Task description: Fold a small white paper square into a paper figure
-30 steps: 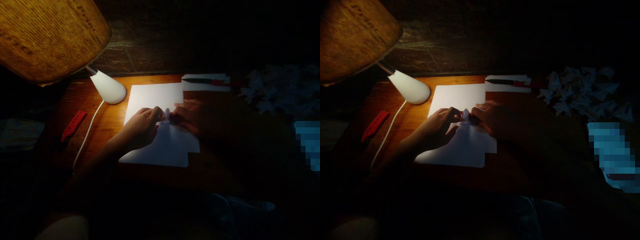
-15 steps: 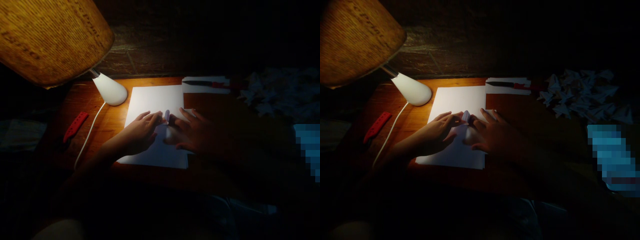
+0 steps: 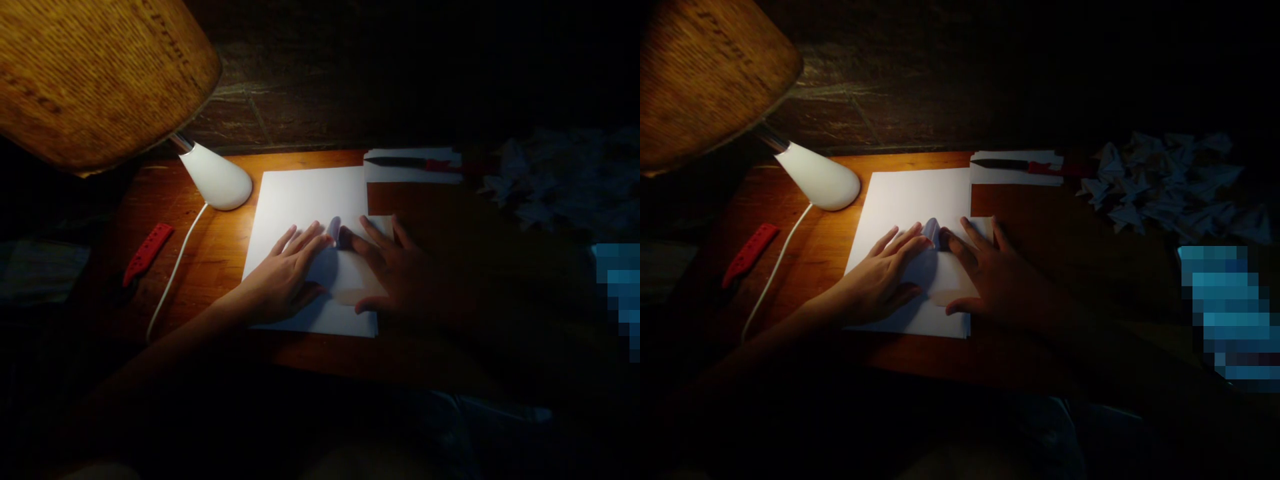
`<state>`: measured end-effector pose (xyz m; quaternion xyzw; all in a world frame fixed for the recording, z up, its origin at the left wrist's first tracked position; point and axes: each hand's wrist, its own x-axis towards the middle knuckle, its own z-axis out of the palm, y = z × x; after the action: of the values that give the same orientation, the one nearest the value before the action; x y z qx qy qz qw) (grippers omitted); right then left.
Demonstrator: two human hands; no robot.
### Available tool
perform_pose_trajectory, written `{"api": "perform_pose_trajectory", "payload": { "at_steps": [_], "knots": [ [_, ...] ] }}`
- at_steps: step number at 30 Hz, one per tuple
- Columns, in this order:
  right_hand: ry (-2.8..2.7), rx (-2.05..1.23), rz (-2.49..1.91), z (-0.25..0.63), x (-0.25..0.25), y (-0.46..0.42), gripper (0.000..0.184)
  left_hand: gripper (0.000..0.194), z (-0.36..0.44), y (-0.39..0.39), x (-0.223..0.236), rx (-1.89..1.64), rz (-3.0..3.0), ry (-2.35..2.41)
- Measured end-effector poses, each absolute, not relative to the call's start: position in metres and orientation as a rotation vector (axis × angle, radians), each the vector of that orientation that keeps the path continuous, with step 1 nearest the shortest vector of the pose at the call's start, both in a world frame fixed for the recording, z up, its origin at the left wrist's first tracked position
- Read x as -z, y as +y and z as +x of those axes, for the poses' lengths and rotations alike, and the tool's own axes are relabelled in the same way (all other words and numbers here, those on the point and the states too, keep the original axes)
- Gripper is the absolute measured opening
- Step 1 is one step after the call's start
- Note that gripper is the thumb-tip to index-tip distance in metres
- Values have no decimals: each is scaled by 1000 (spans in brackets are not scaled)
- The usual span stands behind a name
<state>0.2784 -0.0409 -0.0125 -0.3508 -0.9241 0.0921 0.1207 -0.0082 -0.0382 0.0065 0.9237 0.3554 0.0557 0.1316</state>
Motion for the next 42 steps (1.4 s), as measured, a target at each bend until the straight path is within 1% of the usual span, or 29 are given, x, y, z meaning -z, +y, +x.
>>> {"api": "perform_pose_trajectory", "payload": {
  "at_steps": [4,7,9,13,14,16,18,22,24,26,28,30,36,39,42],
  "knots": [
    [-2686,-237,-1037,279,16,-42,117,82,-8,-41,-5,-155,2684,1009],
    [-2682,-224,-1027,278,13,-40,114,77,-10,-38,-6,-191,2687,1018],
    [-2684,-201,-999,276,7,-37,107,69,-11,-32,-9,-227,2690,1022],
    [-2679,-179,-975,270,-7,-23,77,42,-8,-12,-20,-203,2672,1049],
    [-2669,-195,-987,269,-10,-19,73,34,-7,-7,-22,-203,2655,1080],
    [-2635,-265,-1020,268,-12,-11,68,24,-2,0,-24,-249,2623,1153],
    [-2565,-374,-1053,268,-11,-3,65,20,2,5,-25,-328,2587,1194],
    [-2414,-602,-1115,269,-5,5,72,24,10,11,-25,-432,2541,1210],
    [-2345,-629,-1144,266,-3,5,74,21,13,14,-25,-446,2547,1225],
    [-2272,-609,-1191,262,-3,3,72,14,16,17,-23,-466,2526,1272],
    [-2216,-644,-1235,257,-5,1,64,12,19,17,-20,-507,2490,1327],
    [-2172,-701,-1261,252,-8,0,57,15,21,16,-15,-569,2462,1366],
    [-2095,-639,-1329,241,-15,-4,36,23,22,11,-5,-624,2476,1362],
    [-2101,-596,-1324,240,-16,-5,30,32,22,12,-5,-625,2462,1356],
    [-2106,-588,-1310,241,-16,-5,25,32,22,13,-6,-622,2444,1331]
  ]
}}
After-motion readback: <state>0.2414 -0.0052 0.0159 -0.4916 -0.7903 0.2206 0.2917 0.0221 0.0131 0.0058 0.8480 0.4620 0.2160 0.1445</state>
